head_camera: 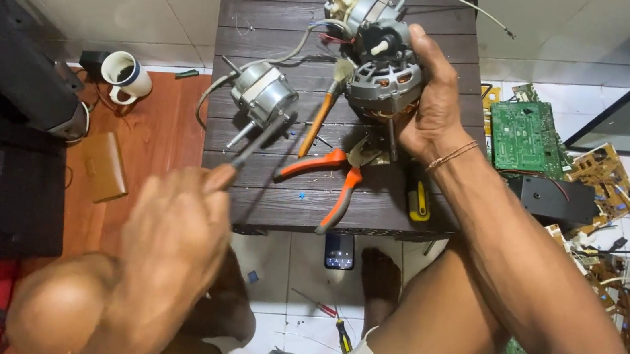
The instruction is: Removing screws from an electric motor using a screwdriver and cleaning the parts with a brush.
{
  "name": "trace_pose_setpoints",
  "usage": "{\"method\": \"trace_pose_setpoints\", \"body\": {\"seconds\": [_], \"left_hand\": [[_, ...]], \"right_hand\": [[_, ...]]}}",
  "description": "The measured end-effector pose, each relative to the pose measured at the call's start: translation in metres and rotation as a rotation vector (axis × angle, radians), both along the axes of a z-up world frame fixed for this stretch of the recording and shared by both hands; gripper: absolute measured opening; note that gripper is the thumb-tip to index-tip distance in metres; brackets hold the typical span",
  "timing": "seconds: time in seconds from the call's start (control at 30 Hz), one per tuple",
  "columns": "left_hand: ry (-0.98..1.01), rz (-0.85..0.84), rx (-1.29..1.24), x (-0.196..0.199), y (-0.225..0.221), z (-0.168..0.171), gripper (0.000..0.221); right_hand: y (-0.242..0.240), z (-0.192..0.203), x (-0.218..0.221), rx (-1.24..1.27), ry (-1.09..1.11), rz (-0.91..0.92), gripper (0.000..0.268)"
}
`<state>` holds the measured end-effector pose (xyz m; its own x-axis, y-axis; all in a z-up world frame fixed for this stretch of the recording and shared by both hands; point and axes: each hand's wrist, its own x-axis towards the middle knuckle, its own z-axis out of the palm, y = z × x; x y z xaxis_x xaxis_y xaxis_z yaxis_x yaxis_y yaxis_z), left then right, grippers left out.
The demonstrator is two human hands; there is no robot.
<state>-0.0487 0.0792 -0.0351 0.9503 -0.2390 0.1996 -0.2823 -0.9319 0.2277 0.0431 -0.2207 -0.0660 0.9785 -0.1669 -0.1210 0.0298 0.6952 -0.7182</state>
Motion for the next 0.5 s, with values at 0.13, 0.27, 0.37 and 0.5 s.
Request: {"method": "trace_pose_setpoints", "body": {"seconds": [0.13, 0.27, 0.37, 0.5], "left_hand": [[0.276, 0.257, 0.002, -0.008, 0.011, 0.045, 0.031], [0.296, 0.299, -0.144, -0.010, 0.017, 0.057, 0.035], [0.158, 0.179, -0.226, -0.014, 0.020, 0.050, 0.040], [0.029, 0.011, -0.324, -0.020, 0.020, 0.052, 0.027]], "right_hand": [[-0.001, -0.004, 0.000, 0.036, -0.040, 0.074, 0.040], [-0.002, -0.003, 0.002, 0.033, -0.003, 0.088, 0.042], [-0.003, -0.004, 0.003, 0.032, 0.004, 0.076, 0.041], [-0.008, -0.006, 0.005, 0.080, 0.040, -0.002, 0.034]]}}
